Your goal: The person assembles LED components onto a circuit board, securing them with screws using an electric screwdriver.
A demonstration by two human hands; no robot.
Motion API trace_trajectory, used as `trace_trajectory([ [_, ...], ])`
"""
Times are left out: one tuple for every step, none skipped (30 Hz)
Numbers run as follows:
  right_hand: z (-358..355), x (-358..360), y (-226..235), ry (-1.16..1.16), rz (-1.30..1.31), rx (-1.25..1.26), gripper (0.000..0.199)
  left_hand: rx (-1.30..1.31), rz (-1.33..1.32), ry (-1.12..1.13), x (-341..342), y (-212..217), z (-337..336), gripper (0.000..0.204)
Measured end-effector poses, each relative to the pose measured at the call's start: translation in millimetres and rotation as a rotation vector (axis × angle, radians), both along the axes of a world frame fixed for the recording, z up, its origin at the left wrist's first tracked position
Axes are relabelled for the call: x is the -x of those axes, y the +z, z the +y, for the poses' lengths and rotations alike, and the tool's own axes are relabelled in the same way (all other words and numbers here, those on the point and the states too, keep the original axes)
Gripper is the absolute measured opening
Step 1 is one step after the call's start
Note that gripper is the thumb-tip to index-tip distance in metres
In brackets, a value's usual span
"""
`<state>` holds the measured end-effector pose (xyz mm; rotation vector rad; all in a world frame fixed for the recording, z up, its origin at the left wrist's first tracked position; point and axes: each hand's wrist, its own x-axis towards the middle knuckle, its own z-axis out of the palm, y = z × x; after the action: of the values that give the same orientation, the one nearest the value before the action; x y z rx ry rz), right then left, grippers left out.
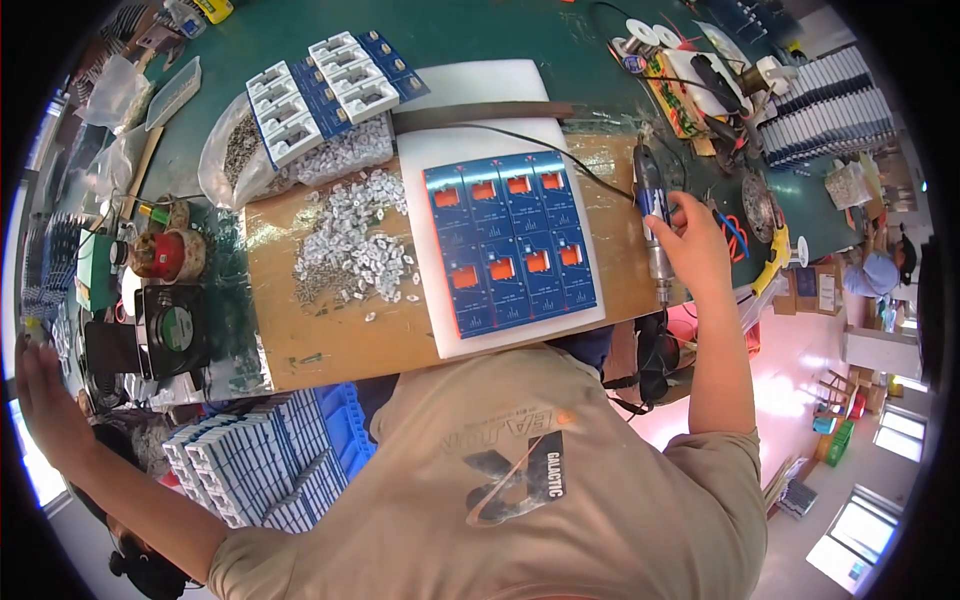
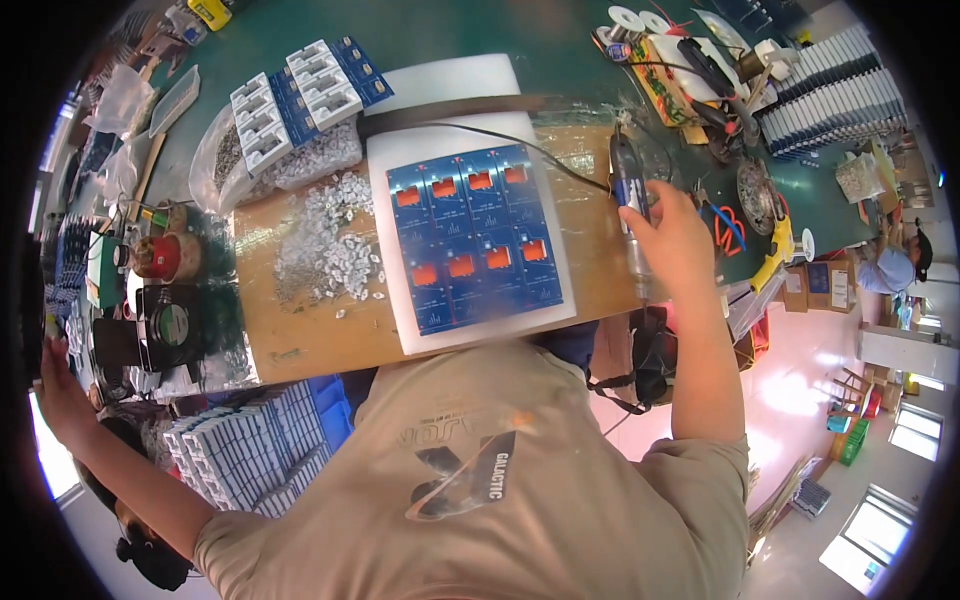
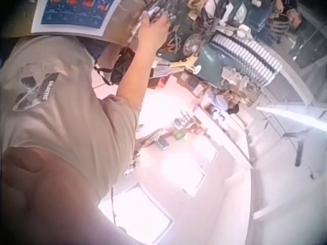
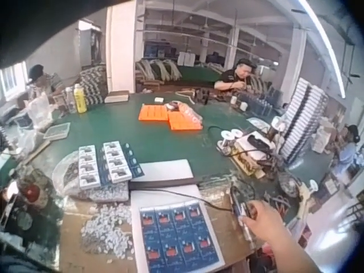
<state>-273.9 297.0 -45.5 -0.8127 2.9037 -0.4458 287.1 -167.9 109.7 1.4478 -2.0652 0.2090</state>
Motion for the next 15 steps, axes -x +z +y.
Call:
trace_trajectory([
  [1,1,0,-0.05,-0.05,0.022,0.056,-0.083,0.215,-0.027,22,-6,20,0.036],
  [2,5,-3,-0.085,-0.117,-0.013,0.06,-0.287,0.857,-0.374,26,-13,21,0.035],
  [4,7,-8,-0.081,-0.132,-0.01,0.06,-0.393,0.842,-0.541,46,-18,37,0.033],
  [6,8,-12,-0.039,-0.123,-0.015,0.061,-0.507,0.827,-0.71,76,-23,61,0.03],
  [6,9,-16,0.006,-0.111,-0.019,0.062,-0.523,0.737,-0.771,107,-29,86,0.026],
  [5,10,-14,0.006,-0.118,-0.022,0.062,-0.541,0.647,-0.831,140,-37,111,0.022],
  [7,8,-12,-0.044,-0.195,0.008,0.06,-0.587,0.601,-0.921,175,-54,125,0.018],
  [8,11,-10,-0.068,-0.284,0.052,0.059,-0.614,0.543,-0.987,203,-57,148,0.014],
  [14,15,-14,-0.062,-0.298,0.058,0.059,-0.653,0.524,-0.936,224,-61,173,0.016],
  [22,19,-19,-0.06,-0.426,0.281,0.058,-0.743,0.499,-0.961,239,-68,190,0.019],
  [27,20,-23,-0.056,-0.55,0.5,0.056,-0.739,0.442,-1.027,252,-82,202,0.019],
  [26,15,-20,-0.018,-0.601,0.733,0.059,-0.739,0.385,-1.1,265,-96,211,0.02],
  [27,9,-16,-0.022,-0.608,0.735,0.059,-0.827,0.333,-1.091,277,-100,224,0.019],
  [27,4,-9,0.051,-0.889,1.008,0.06,-0.915,0.285,-1.078,288,-105,235,0.019],
  [22,1,-1,0.13,-1.172,1.278,0.061,-0.917,0.281,-1.073,296,-111,243,0.019],
])
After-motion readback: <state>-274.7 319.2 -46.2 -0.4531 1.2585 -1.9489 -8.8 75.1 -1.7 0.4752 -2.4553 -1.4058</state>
